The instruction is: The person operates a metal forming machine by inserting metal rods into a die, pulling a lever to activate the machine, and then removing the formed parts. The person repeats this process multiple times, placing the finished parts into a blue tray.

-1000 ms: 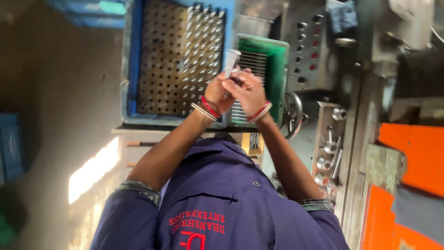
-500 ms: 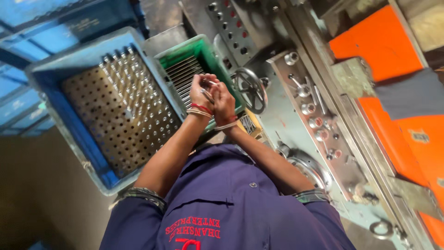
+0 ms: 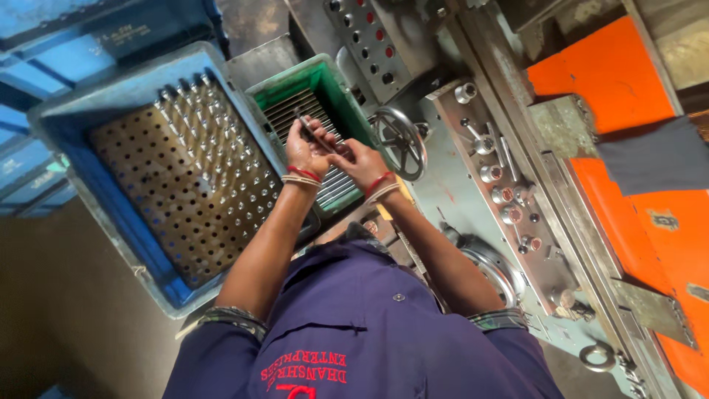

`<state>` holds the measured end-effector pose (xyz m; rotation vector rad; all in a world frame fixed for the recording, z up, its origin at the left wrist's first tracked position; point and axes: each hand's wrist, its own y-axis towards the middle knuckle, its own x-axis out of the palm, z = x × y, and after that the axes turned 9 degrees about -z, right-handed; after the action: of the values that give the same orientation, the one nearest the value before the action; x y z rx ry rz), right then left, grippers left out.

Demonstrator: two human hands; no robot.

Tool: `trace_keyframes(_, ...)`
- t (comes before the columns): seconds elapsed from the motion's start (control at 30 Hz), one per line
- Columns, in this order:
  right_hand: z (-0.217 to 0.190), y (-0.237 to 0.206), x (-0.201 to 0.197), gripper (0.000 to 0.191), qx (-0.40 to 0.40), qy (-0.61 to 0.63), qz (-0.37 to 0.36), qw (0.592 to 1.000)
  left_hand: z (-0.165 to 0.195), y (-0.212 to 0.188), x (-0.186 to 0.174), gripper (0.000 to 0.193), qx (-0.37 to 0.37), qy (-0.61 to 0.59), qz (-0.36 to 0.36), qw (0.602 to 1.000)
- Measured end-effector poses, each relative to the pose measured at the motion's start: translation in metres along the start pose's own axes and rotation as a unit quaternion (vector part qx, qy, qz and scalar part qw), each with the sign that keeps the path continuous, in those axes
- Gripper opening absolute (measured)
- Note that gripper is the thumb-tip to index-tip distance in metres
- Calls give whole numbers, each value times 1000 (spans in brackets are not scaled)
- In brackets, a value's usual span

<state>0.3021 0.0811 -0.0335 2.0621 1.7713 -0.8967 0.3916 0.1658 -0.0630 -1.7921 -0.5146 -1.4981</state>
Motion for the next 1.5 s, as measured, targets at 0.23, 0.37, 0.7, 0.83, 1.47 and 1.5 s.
trace_keyframes(0.23,23,-24,-19,23,2,-36,39,999,13,-9,22,25,-95,67,6,993)
trace_keyframes(0.37,36,-38,-20,18,-98,-169,126,973,10,-9,15,30,-149,216,-34,964)
trace_keyframes(0.7,39,-85,-42,27,17,-48,29,998,-30,-14,3,20,236,634,-132,724)
trace_keyframes(0.83,45,-104,-74,24,-43,24,-5,999,-37,-33,10,20,279,723,-227,589)
trace_keyframes(1.47,8,-116,-98,22,-277,-450,62,847,-33,-32,11,39,-179,679,-137,699)
trace_keyframes(1.5,9,-116,-97,21,-274,-429,51,859,-32,-31,11,39,-187,683,-130,694)
